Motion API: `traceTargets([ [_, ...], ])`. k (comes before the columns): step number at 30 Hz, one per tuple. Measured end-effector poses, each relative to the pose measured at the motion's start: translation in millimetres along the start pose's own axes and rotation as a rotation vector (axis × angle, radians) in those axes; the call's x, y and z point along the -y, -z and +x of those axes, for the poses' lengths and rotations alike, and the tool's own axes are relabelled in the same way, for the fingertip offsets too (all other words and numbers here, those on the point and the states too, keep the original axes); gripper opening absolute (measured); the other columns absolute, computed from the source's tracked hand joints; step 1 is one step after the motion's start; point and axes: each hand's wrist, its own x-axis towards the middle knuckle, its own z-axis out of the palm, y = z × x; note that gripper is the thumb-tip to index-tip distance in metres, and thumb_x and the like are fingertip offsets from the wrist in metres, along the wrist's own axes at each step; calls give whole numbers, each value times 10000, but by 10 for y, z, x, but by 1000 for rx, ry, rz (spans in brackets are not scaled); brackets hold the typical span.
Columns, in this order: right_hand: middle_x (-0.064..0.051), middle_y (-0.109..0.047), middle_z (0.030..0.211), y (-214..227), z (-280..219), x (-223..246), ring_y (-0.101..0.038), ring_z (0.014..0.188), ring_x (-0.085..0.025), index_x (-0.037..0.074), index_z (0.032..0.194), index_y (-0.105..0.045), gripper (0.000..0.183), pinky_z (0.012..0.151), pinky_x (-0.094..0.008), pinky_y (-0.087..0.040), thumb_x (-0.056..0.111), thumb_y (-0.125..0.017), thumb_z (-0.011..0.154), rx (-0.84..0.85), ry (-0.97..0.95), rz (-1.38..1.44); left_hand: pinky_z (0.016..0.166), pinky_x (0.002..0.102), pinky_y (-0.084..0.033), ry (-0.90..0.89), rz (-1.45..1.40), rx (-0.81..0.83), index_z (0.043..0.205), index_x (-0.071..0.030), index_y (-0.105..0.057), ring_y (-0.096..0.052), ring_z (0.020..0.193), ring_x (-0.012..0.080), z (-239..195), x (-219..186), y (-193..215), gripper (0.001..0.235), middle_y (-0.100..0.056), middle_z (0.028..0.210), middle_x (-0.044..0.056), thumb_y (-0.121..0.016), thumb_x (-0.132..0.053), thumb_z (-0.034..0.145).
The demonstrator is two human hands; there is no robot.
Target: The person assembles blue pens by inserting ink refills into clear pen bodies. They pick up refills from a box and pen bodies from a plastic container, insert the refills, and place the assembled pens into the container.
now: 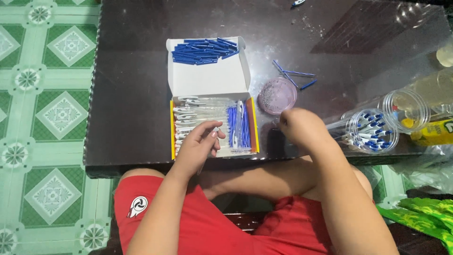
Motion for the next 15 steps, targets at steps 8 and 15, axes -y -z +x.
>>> traceTargets([
  [8, -141, -754, 923, -432, 201, -25, -752, 885, -319, 85, 1016, -784, 194, 784, -409, -611, 115, -633, 899, 18, 83, -117, 818, 315, -621, -89, 140, 1, 1310, -46, -647, -666, 902, 182, -57, -47, -38, 300, -723, 1010, 164, -568, -121, 1030],
  [15, -145, -724, 892, -13, -154, 444, -728, 848, -339, 56, 1057, -713, 210, 743, -447, -588, 205, -667, 916, -75, 172, 141, 883, 359, -590, -210, 385, -69, 1250, -127, -718, -726, 890, 181, -163, -248, -162, 274, -786, 956, 103, -640, -170, 991],
])
